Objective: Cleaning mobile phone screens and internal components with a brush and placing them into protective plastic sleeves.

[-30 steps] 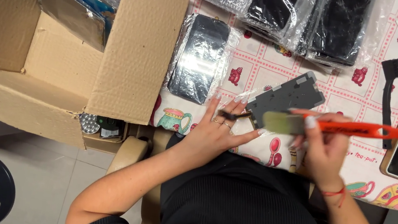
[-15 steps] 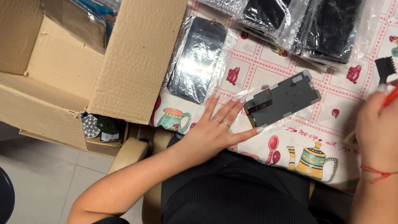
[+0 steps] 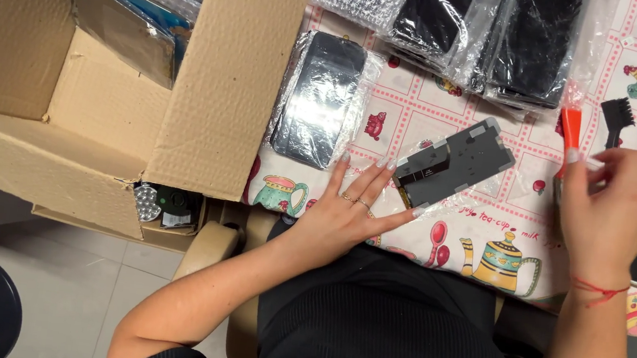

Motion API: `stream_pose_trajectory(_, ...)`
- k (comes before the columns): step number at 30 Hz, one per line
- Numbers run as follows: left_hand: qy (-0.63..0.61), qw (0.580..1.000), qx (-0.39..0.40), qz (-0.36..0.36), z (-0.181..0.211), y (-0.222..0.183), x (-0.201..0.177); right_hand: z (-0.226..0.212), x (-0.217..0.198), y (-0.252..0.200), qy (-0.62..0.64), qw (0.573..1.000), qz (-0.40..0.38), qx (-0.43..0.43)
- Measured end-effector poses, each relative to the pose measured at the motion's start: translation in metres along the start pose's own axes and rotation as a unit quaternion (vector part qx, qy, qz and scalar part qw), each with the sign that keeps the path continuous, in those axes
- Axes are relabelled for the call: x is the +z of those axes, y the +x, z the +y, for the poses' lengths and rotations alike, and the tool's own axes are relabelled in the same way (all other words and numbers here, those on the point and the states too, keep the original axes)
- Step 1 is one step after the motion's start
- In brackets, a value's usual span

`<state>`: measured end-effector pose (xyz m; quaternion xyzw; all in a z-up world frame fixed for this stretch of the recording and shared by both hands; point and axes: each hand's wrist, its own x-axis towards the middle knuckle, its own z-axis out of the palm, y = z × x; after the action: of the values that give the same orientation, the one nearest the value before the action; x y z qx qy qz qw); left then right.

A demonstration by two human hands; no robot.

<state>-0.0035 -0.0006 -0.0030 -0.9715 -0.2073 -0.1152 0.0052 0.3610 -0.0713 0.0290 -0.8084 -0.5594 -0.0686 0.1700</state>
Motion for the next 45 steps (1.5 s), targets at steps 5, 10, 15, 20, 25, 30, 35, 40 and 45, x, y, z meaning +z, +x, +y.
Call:
stream_pose_trajectory(5,0.012,1.0,0.008,-0.018,0.001,0.001,0.0,-0.069,-0.009,-0.024,0.155,0.98,0.016,-0.122)
stream_pose_trajectory(10,-0.055,0.995,-0.011,0.084,0.006,0.002,0.009,-0.135,-0.005,-0.035,0.267,0.878,-0.009,-0.396)
stream_pose_trajectory(15,-0.06,0.995,-0.001,0.084,0.005,-0.001,0.014,-0.129,0.012,-0.02,0.165,0.901,-0.083,-0.392)
stream_pose_trajectory(20,-0.075,0.994,0.006,0.079,0.003,0.001,0.004,-0.102,0.023,-0.031,0.108,0.921,-0.128,-0.351)
stream_pose_trajectory(25,-0.029,0.998,0.0,0.056,0.005,-0.002,0.018,-0.088,0.019,-0.044,0.086,0.933,-0.138,-0.32)
stream_pose_trajectory(30,-0.021,0.999,0.002,0.034,0.004,-0.001,0.011,-0.084,0.013,-0.067,0.08,0.943,-0.136,-0.291)
stream_pose_trajectory(35,-0.024,0.999,0.001,0.034,0.004,0.0,0.007,-0.082,0.006,-0.082,0.05,0.955,-0.107,-0.271)
stream_pose_trajectory(40,-0.019,0.999,0.007,0.03,0.002,-0.001,0.013,-0.069,0.009,-0.095,0.054,0.968,-0.097,-0.227)
stream_pose_trajectory(45,-0.028,0.999,0.002,0.016,0.004,-0.003,0.018,-0.05,0.009,-0.098,0.041,0.969,-0.069,-0.236)
